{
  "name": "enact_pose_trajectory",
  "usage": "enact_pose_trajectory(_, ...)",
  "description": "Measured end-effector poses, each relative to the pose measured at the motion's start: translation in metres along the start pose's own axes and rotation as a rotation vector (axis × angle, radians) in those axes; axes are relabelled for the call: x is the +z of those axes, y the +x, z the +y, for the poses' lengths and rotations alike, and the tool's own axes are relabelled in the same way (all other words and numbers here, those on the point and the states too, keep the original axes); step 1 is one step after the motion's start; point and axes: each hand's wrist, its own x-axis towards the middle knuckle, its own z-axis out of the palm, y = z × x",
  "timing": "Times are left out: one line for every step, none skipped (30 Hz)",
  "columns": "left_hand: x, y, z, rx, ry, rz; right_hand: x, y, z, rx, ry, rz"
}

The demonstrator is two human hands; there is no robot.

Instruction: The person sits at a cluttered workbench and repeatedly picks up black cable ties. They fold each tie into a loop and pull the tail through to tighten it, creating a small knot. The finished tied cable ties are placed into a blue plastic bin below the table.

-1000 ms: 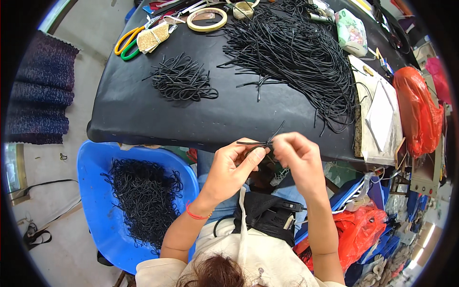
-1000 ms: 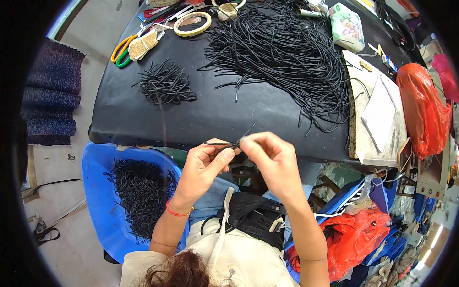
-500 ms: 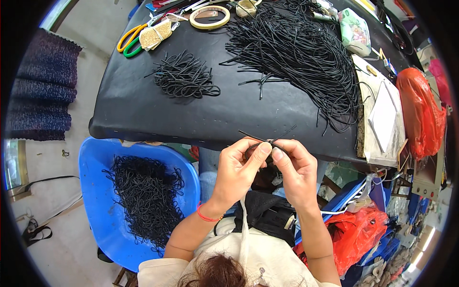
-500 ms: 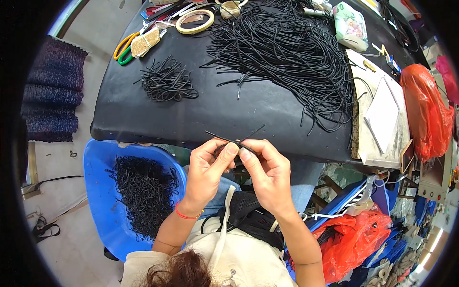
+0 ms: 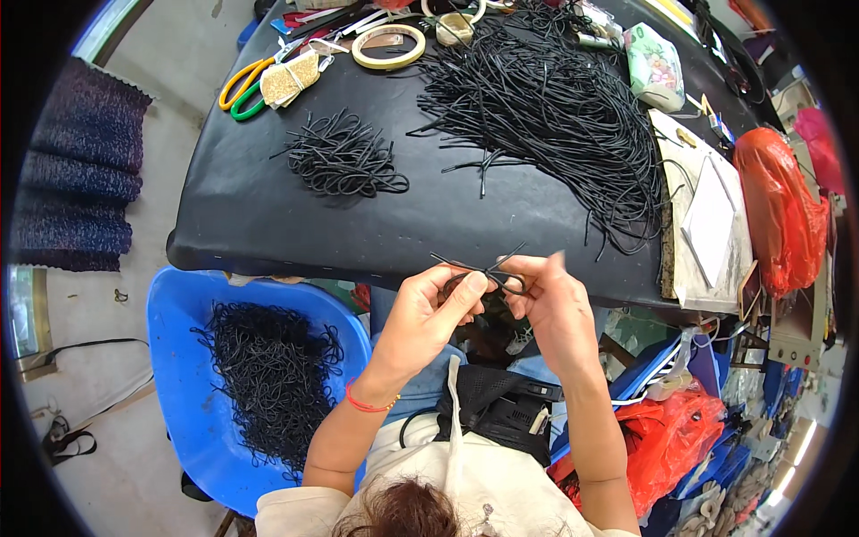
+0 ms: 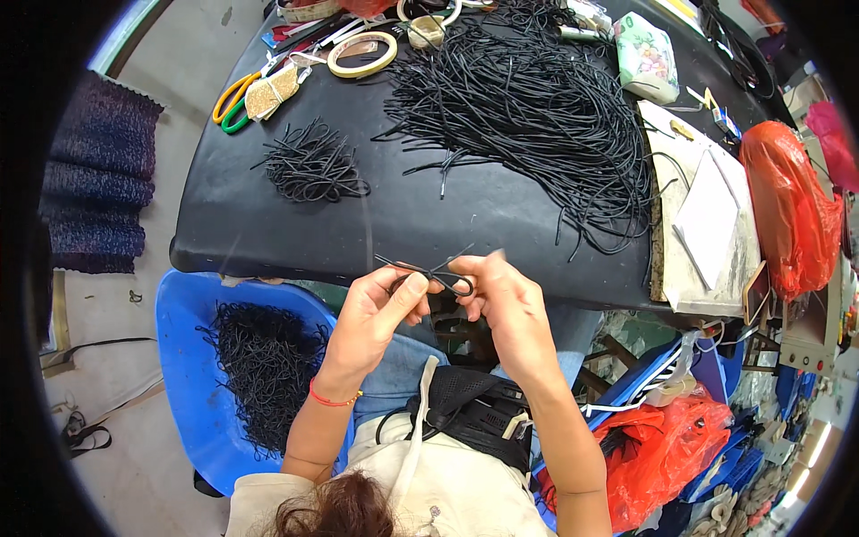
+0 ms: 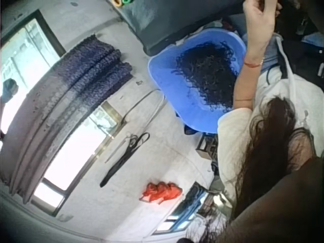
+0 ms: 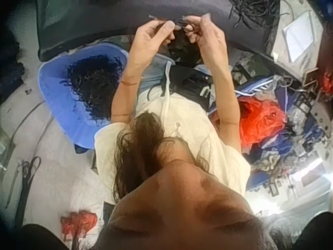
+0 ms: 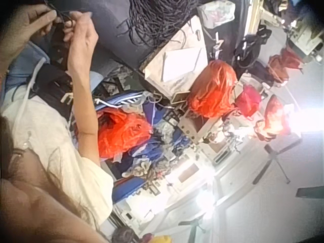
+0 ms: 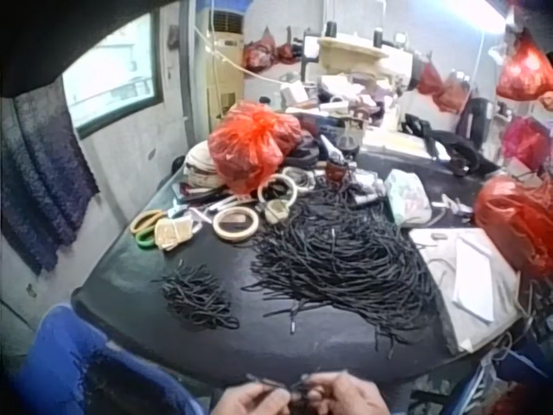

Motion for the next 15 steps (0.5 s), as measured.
enact_pose_trajectory(-0.002,-0.001,0.001,0.006,0.021,-0.019,0.0,0.0,0.003,-0.047,-0.084,-0.004)
enact_pose_trajectory(-0.003,-0.001,0.0,0.01,0.04,-0.036,0.0,-0.001,0.005,-0.09,-0.169,-0.008)
enact_pose_trajectory(-0.004,-0.001,-0.001,0.004,0.027,-0.027,0.001,0.0,0.006,-0.068,-0.138,0.001)
enact_pose_trajectory(-0.004,0.0,-0.002,-0.002,0.014,-0.019,0.001,0.0,0.007,-0.07,-0.146,0.0)
enact_pose_trajectory(-0.005,0.001,-0.003,-0.008,0.003,-0.01,0.001,0.001,0.009,-0.072,-0.151,-0.002)
enact_pose_trajectory(-0.005,0.001,-0.001,-0.011,-0.039,-0.001,0.001,0.001,0.009,-0.074,-0.157,-0.004)
enact_pose_trajectory(-0.004,0.001,0.003,-0.014,-0.081,0.008,0.001,0.001,0.009,-0.078,-0.145,0.011)
enact_pose_trajectory(-0.004,0.001,0.007,-0.018,-0.122,0.019,0.001,0.002,0.009,-0.082,-0.133,0.025)
enact_pose_trajectory(-0.005,0.001,0.01,-0.042,-0.145,0.032,0.002,0.002,0.009,-0.086,-0.12,0.039)
enact_pose_trajectory(-0.004,0.0,0.008,-0.005,-0.078,0.049,0.002,0.002,0.01,-0.105,-0.133,0.028)
enact_pose_trajectory(-0.002,-0.001,0.004,0.03,-0.011,0.067,0.003,0.001,0.01,-0.122,-0.146,0.017)
enact_pose_trajectory(0.0,-0.002,0.002,0.065,0.056,0.084,0.004,0.001,0.011,-0.139,-0.159,0.007)
enact_pose_trajectory(0.0,-0.002,0.002,0.051,-0.02,0.091,0.007,0.001,0.012,-0.191,-0.143,-0.009)
enact_pose_trajectory(0.001,-0.002,0.002,0.073,0.008,0.104,0.01,0.0,0.01,-0.19,-0.161,-0.021)
enact_pose_trajectory(0.002,-0.003,0.003,0.095,0.036,0.117,0.014,-0.001,0.007,-0.189,-0.179,-0.034)
